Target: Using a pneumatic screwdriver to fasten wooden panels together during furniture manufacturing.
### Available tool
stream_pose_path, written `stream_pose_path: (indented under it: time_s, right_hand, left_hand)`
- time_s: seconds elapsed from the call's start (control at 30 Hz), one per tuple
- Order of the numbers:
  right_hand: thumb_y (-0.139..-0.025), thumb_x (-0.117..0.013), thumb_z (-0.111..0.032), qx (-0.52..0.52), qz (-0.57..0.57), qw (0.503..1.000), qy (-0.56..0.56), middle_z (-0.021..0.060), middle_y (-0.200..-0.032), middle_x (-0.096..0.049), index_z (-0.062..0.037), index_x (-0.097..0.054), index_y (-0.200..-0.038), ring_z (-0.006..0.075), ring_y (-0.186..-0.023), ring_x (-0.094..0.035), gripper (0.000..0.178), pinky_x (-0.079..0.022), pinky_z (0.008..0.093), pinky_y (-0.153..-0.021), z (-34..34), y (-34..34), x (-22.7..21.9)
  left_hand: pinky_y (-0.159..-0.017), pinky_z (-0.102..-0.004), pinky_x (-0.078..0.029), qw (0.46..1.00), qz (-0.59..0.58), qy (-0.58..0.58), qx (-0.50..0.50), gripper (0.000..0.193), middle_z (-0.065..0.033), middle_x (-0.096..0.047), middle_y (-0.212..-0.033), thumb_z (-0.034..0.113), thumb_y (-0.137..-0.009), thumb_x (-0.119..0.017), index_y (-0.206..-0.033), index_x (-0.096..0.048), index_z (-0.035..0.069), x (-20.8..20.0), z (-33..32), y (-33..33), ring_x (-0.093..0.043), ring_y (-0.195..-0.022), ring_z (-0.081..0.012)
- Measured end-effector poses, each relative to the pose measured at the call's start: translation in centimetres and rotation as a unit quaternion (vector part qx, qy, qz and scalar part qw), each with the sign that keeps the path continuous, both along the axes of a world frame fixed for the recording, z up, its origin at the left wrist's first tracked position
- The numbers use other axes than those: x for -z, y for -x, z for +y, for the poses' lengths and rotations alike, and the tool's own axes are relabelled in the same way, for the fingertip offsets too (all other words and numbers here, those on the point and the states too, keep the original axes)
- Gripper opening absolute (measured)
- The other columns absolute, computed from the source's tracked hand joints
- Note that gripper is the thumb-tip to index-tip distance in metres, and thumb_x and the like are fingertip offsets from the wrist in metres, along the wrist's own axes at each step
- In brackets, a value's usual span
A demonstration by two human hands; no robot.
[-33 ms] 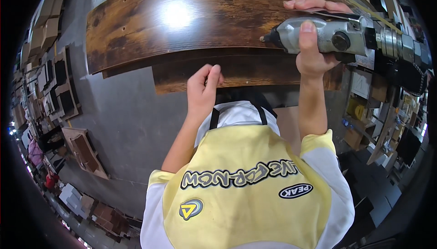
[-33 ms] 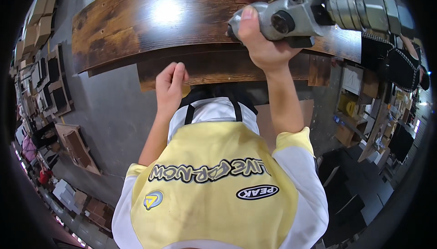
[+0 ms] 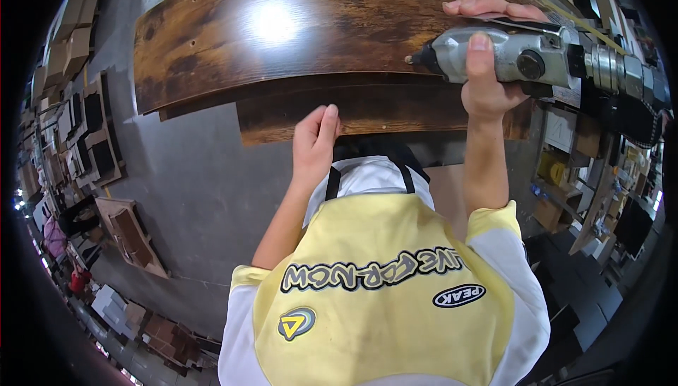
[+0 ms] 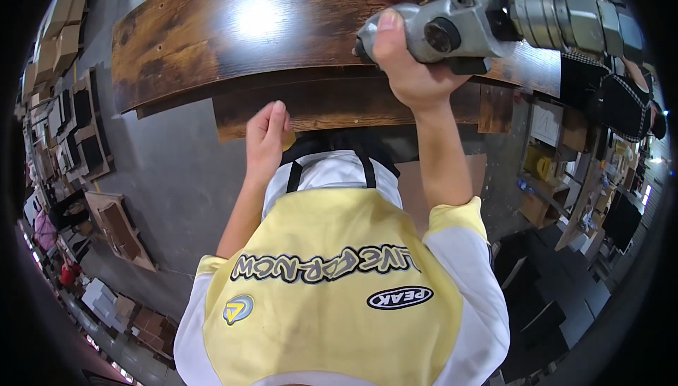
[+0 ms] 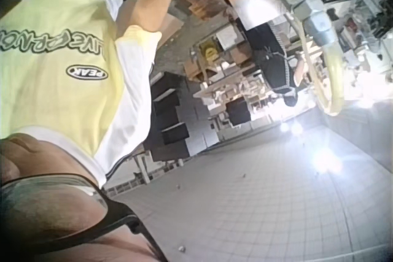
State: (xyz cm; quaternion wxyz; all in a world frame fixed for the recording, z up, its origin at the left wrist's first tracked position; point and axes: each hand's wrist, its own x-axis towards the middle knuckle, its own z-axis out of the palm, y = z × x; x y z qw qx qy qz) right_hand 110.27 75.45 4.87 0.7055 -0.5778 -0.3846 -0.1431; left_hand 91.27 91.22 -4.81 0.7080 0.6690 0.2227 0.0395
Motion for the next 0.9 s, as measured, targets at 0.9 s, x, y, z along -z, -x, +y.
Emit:
stream_pose_path:
  time_s: [0.9]
  right_hand:
    - [-0.079, -0.057, -0.025, -0.085, 0.286, 0.933, -0.203, 0.0105, -0.099, -0.054, -0.0092, -0.044, -0.121, 0.0270, -0.093, -0.055, 0.046, -0.048, 0.0462, -0.088, -3.5, 5.1, -3.6]
  left_hand:
    - [-0.049, -0.0307, -0.042, 0.934, -0.182, -0.218, 0.217, 0.029, -0.0083, -0.056, -0.063, 0.023, -0.072, -0.083, -0.073, -0.062, 0.003, -5.9, -1.8, -1.9, -0.052, -0.051, -0.0231]
